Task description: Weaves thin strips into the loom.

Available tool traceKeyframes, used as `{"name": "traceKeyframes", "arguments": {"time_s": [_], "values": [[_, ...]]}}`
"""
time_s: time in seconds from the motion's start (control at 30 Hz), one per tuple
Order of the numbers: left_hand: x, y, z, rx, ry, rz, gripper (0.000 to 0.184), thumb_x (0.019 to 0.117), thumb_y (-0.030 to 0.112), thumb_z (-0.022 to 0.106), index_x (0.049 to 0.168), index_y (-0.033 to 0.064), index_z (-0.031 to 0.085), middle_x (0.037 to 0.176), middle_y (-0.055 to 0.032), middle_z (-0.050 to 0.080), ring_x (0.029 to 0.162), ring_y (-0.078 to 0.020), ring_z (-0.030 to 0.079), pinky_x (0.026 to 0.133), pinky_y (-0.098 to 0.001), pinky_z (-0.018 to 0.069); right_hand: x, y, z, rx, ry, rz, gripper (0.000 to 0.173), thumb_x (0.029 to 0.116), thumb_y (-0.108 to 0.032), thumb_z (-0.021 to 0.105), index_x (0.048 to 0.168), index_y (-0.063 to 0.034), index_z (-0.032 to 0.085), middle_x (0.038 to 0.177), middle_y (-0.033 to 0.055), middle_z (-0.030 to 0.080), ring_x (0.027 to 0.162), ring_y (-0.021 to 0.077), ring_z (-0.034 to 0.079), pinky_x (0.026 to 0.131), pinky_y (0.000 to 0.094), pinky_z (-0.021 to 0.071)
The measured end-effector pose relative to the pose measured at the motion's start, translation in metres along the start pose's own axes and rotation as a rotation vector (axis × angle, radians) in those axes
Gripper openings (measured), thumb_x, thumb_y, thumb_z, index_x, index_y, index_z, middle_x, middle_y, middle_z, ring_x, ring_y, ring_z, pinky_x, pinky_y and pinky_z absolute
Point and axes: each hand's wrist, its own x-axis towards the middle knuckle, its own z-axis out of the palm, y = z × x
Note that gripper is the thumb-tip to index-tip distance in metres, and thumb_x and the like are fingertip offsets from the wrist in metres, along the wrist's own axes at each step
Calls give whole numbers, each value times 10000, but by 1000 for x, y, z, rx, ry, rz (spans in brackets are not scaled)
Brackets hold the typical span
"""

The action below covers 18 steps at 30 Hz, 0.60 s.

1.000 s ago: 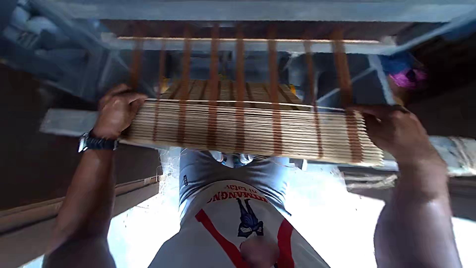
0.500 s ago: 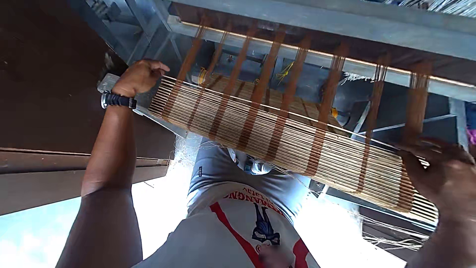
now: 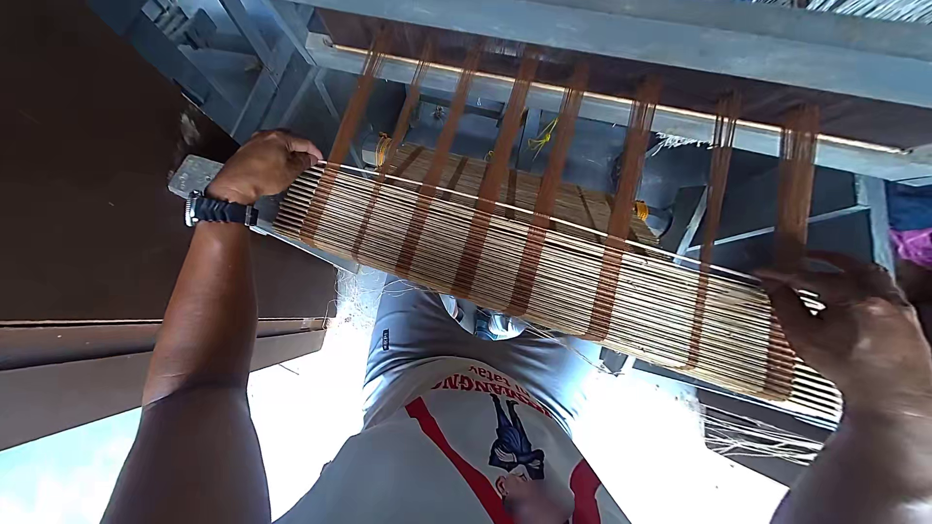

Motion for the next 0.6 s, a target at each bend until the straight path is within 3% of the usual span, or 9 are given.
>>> {"name": "traceKeyframes", "arguments": {"time_s": [0.1, 0.17, 0.3, 0.43, 0.5, 0.6], "values": [[3, 8, -1, -14, 4, 43, 205, 1060, 202, 574, 1114, 127, 756, 1151, -153, 713, 1134, -329, 661, 1012, -621, 469, 1, -12, -1, 21, 2, -7, 375, 1012, -301, 509, 1233, -114, 747, 1443, 323, 517, 1340, 540, 479, 1098, 700, 370], [4, 15, -2, -4, -18, 26, 200, 1063, 187, 576, 1102, 104, 754, 1137, -162, 722, 1128, -345, 668, 1007, -632, 469, -1, -17, 2, 38, -23, 5, 367, 1011, -316, 508, 1196, -130, 764, 1511, 308, 458, 1366, 550, 443, 1098, 738, 330], [6, 30, -6, 118, 4, 9, 195, 1054, 189, 590, 1105, 111, 760, 1177, -193, 695, 1188, -422, 620, 996, -687, 455, -2, -20, 2, 35, -20, 24, 364, 996, -312, 501, 1161, -138, 776, 1534, 285, 444, 1365, 552, 436, 1067, 762, 323], [9, 67, -2, 162, 141, 196, 277, 1060, 306, 555, 1206, 148, 730, 1287, -185, 645, 1299, -412, 555, 1058, -653, 442, 3, -40, 3, 29, -34, 49, 401, 1013, -297, 524, 1344, -137, 685, 1571, 286, 387, 1408, 536, 397, 1093, 751, 311], [8, 83, 8, 167, 96, 257, 282, 1057, 321, 556, 1172, 151, 750, 1249, -167, 658, 1278, -402, 559, 1039, -640, 459, 5, -52, 8, 29, -57, 12, 412, 1023, -292, 519, 1391, -172, 660, 1588, 275, 373, 1418, 529, 393, 1097, 752, 316], [5, 87, 26, 210, 18, 271, 269, 1062, 303, 561, 1136, 147, 767, 1163, -141, 689, 1240, -401, 569, 1014, -624, 472, 5, -62, 21, 48, -75, -42, 394, 1037, -289, 473, 1346, -197, 698, 1567, 257, 426, 1391, 515, 436, 1096, 739, 318]]}}
